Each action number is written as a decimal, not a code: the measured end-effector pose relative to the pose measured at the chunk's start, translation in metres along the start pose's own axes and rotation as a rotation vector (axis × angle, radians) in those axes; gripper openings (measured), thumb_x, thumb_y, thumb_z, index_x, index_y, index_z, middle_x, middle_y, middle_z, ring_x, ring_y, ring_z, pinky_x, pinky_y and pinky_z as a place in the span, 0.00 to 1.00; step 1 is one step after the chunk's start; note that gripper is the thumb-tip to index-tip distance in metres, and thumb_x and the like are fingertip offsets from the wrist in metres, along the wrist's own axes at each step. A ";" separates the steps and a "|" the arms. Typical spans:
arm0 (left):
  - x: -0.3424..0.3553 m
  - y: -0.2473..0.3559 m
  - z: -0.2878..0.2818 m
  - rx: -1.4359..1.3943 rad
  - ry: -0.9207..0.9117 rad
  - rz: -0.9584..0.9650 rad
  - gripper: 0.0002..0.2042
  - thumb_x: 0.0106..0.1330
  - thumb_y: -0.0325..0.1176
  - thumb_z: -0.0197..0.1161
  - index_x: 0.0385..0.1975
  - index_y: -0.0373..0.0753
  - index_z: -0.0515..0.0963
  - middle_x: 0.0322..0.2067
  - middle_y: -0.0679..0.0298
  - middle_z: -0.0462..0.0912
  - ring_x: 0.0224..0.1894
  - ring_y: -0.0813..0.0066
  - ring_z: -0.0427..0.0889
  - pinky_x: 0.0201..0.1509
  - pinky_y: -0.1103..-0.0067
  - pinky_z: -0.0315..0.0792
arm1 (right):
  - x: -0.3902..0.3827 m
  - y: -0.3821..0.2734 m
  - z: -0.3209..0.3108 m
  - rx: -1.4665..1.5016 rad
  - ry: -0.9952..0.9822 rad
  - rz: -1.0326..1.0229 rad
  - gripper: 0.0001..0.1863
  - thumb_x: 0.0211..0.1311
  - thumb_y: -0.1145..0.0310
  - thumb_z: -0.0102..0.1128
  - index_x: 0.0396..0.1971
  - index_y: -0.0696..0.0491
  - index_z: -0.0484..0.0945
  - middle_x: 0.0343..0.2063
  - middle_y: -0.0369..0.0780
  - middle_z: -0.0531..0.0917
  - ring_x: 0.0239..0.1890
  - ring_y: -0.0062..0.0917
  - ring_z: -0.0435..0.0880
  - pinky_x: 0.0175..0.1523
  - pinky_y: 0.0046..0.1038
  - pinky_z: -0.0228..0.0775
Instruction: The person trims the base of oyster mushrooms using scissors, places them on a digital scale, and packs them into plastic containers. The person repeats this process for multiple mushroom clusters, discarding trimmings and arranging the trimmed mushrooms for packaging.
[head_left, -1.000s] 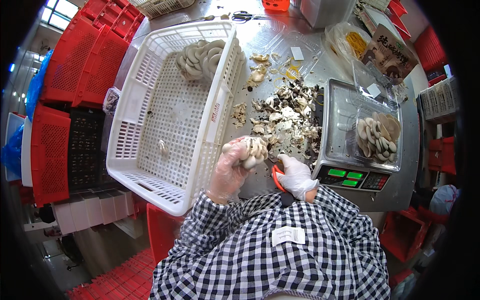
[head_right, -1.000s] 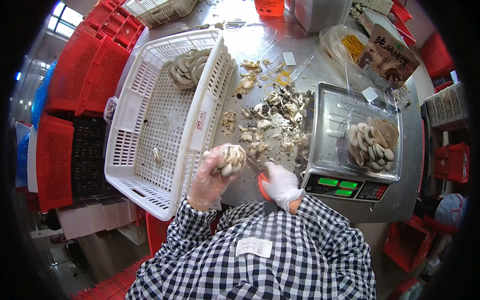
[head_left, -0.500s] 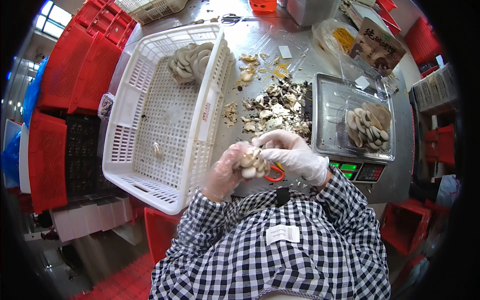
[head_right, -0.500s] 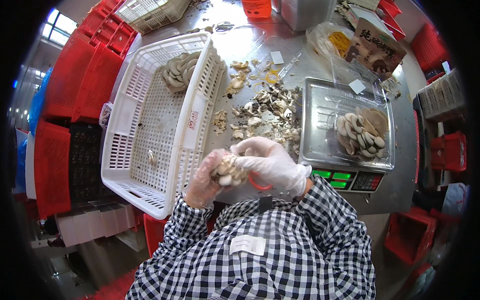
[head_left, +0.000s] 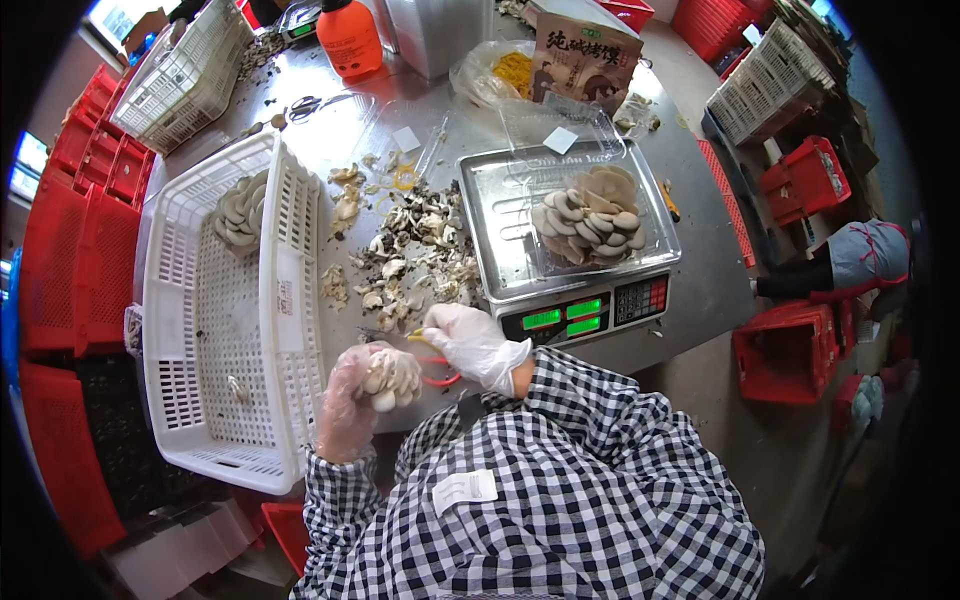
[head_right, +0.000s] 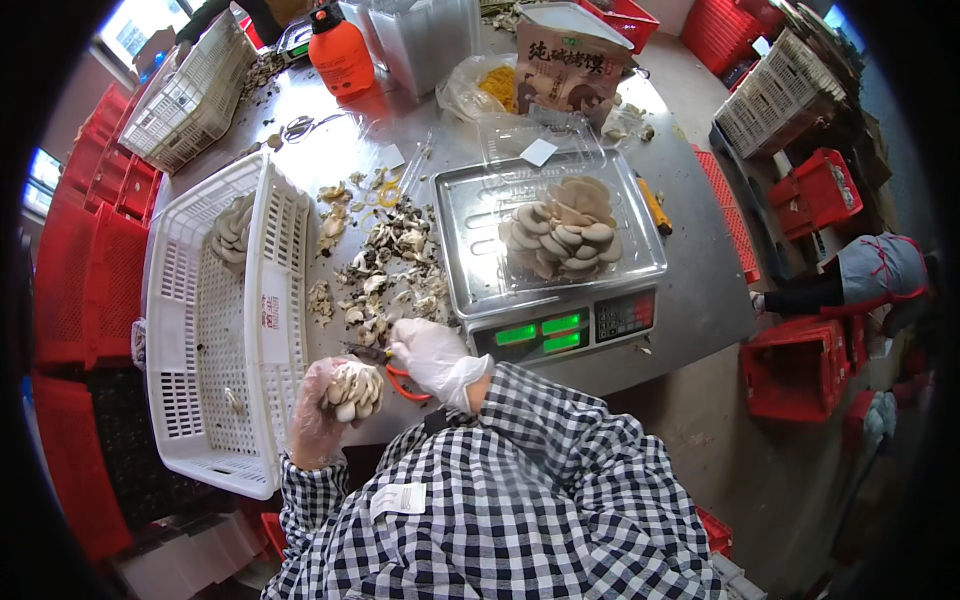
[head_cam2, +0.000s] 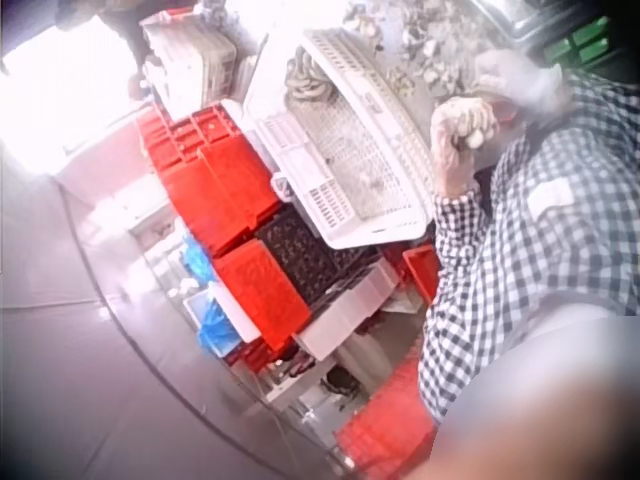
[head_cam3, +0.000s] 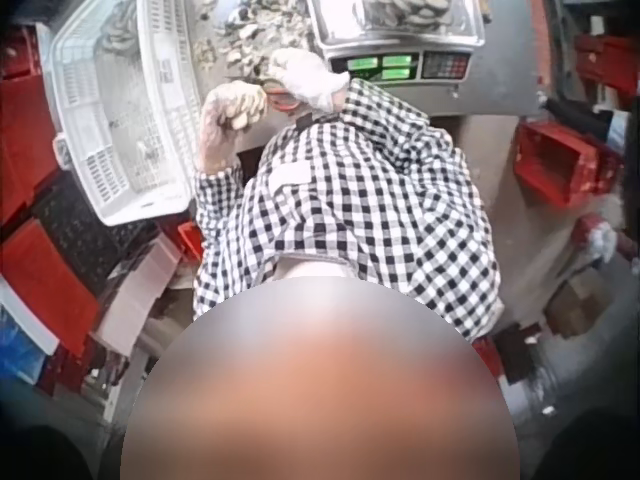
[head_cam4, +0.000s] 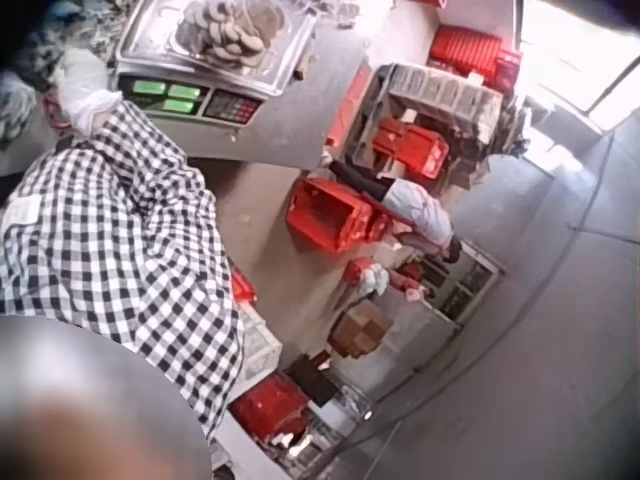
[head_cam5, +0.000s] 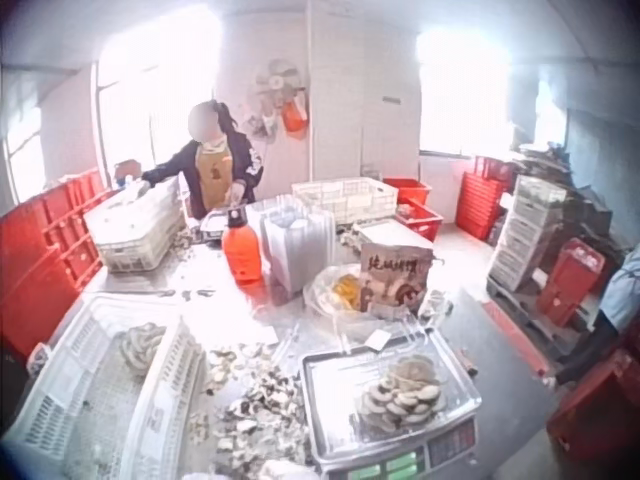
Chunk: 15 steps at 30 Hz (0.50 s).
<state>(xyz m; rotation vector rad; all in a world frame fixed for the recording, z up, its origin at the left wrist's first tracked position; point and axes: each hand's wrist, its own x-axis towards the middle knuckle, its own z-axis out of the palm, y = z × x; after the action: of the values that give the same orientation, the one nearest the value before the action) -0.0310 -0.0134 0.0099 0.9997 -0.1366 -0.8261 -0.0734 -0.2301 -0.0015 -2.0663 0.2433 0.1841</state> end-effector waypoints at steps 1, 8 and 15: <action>-0.003 -0.002 -0.002 0.042 0.107 -0.013 0.26 0.78 0.55 0.47 0.57 0.37 0.72 0.41 0.59 0.83 0.33 0.71 0.84 0.26 0.79 0.76 | 0.000 0.032 0.013 -0.086 -0.034 -0.041 0.09 0.69 0.66 0.53 0.39 0.54 0.79 0.34 0.48 0.82 0.42 0.41 0.83 0.47 0.40 0.75; 0.012 0.007 0.013 0.019 0.040 -0.023 0.24 0.74 0.41 0.58 0.64 0.35 0.66 0.60 0.54 0.72 0.61 0.64 0.77 0.60 0.70 0.77 | -0.057 0.043 -0.005 -0.263 -0.059 -0.119 0.12 0.69 0.62 0.56 0.34 0.54 0.83 0.34 0.45 0.82 0.41 0.43 0.83 0.47 0.43 0.76; 0.076 0.024 0.073 0.310 0.011 -0.130 0.24 0.73 0.40 0.62 0.63 0.35 0.68 0.54 0.56 0.79 0.53 0.70 0.82 0.53 0.76 0.80 | -0.098 0.075 -0.032 -0.217 0.069 -0.110 0.09 0.67 0.63 0.62 0.36 0.53 0.83 0.33 0.44 0.84 0.38 0.42 0.84 0.44 0.38 0.77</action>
<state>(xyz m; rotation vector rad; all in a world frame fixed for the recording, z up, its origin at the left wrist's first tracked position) 0.0016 -0.1081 0.0505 1.3149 -0.1961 -0.9360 -0.1860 -0.2839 -0.0265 -2.2976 0.1564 0.0750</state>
